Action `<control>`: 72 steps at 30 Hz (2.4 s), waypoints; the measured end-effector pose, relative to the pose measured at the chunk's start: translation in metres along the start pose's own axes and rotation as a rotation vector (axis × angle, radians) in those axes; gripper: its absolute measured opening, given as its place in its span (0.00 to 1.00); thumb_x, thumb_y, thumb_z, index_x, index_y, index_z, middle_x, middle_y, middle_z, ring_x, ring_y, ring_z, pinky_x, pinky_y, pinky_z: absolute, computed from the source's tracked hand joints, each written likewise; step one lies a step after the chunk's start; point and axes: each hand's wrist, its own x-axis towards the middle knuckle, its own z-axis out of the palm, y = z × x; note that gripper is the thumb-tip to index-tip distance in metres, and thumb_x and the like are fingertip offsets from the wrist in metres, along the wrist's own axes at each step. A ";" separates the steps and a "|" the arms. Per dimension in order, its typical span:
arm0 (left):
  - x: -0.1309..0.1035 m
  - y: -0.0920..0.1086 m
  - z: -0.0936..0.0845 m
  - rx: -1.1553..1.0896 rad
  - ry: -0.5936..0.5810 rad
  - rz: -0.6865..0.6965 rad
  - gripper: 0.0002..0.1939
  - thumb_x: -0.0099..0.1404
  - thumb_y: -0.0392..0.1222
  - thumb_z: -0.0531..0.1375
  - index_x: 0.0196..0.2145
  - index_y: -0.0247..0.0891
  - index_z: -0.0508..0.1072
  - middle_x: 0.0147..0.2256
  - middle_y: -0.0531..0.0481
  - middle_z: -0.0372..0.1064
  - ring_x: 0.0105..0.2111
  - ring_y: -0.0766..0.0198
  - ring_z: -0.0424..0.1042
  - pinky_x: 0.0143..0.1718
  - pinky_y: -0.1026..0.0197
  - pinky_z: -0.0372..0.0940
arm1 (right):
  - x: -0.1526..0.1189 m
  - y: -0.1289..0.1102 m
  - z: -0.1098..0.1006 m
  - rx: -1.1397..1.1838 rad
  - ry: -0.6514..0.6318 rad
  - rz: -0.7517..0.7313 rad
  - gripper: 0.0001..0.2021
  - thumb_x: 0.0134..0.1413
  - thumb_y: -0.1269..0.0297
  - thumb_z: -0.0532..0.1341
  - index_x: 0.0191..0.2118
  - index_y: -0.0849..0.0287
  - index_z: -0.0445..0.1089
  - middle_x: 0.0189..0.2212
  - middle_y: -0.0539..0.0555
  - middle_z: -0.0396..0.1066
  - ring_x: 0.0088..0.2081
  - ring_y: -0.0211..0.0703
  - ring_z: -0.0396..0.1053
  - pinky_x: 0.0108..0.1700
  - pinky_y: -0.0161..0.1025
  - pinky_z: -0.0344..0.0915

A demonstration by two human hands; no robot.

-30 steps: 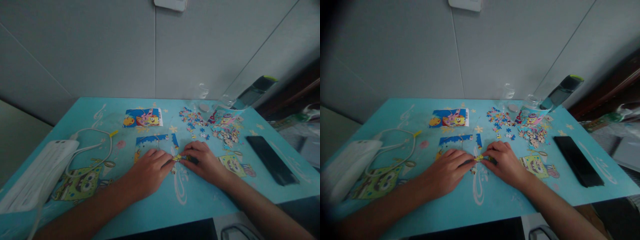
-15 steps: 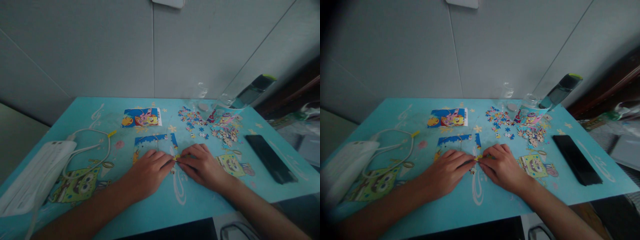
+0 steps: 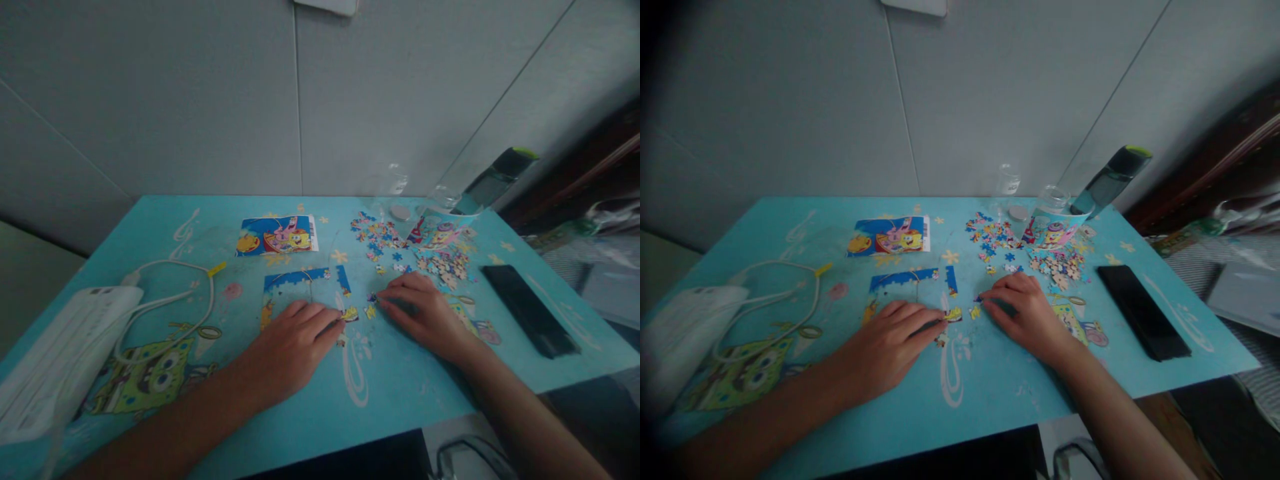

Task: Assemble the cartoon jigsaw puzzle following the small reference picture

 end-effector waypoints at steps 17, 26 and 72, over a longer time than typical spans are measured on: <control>0.001 0.002 0.000 0.020 0.005 0.015 0.16 0.75 0.35 0.52 0.57 0.36 0.69 0.55 0.44 0.70 0.52 0.54 0.67 0.51 0.48 0.62 | -0.001 -0.001 0.008 0.000 -0.096 -0.037 0.08 0.62 0.61 0.66 0.47 0.52 0.78 0.45 0.56 0.74 0.48 0.50 0.71 0.53 0.52 0.66; -0.001 0.001 0.003 0.029 0.017 0.020 0.15 0.76 0.35 0.52 0.57 0.36 0.69 0.54 0.43 0.70 0.52 0.54 0.67 0.51 0.49 0.62 | 0.001 -0.013 0.006 0.249 -0.071 0.200 0.06 0.62 0.60 0.66 0.38 0.56 0.78 0.34 0.53 0.79 0.36 0.44 0.75 0.40 0.42 0.71; -0.017 -0.013 -0.026 -0.006 0.181 -0.172 0.11 0.72 0.32 0.54 0.44 0.38 0.76 0.43 0.45 0.72 0.43 0.54 0.68 0.43 0.51 0.60 | 0.074 -0.053 0.028 0.284 -0.330 -0.267 0.13 0.70 0.66 0.59 0.54 0.53 0.77 0.42 0.55 0.79 0.43 0.44 0.74 0.48 0.42 0.69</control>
